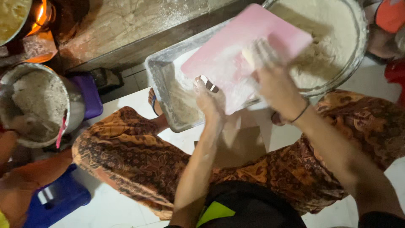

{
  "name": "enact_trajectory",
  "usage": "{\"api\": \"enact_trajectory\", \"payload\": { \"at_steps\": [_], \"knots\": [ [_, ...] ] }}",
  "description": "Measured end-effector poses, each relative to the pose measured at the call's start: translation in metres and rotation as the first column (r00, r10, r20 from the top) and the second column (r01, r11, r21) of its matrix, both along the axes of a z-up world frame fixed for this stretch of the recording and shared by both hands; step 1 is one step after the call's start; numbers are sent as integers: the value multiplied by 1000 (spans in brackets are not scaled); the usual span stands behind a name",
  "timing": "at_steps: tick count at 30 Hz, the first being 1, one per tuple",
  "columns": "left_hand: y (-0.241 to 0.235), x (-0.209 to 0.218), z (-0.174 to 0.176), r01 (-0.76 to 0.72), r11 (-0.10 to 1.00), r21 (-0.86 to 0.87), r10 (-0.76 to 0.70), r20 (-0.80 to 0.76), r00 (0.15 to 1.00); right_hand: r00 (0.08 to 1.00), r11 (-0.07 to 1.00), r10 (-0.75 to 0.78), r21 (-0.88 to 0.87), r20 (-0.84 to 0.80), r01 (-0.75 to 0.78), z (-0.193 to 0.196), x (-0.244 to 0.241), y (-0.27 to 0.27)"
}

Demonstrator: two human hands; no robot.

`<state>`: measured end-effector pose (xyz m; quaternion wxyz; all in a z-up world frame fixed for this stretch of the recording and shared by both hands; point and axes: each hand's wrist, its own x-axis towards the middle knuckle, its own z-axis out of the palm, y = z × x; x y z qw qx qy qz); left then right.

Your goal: The person kneads dough in a large metal bowl, then repeatedly scoops small portions, rolls them into balls, coats them in flour in a rectangular tray, and places them onto a pink cutting board. The process is repeated continuously.

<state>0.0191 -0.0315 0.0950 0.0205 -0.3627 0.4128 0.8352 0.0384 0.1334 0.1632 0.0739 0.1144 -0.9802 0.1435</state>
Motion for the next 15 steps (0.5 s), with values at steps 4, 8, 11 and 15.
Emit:
{"api": "enact_trajectory", "payload": {
  "at_steps": [4,8,11,15],
  "knots": [
    [6,-33,27,-432,901,30,431,45,901,986,986,-37,-164,-161,10,5,0,27],
    [-39,-103,-6,-493,869,-28,486,-130,864,954,953,-276,-159,-118,257,-21,10,39],
    [-53,-170,39,-439,897,-60,394,-346,852,954,972,-234,-73,-189,224,-56,16,50],
    [-47,-234,82,-456,885,95,418,-593,688,985,984,-172,-37,-16,171,-93,31,68]
  ]
}}
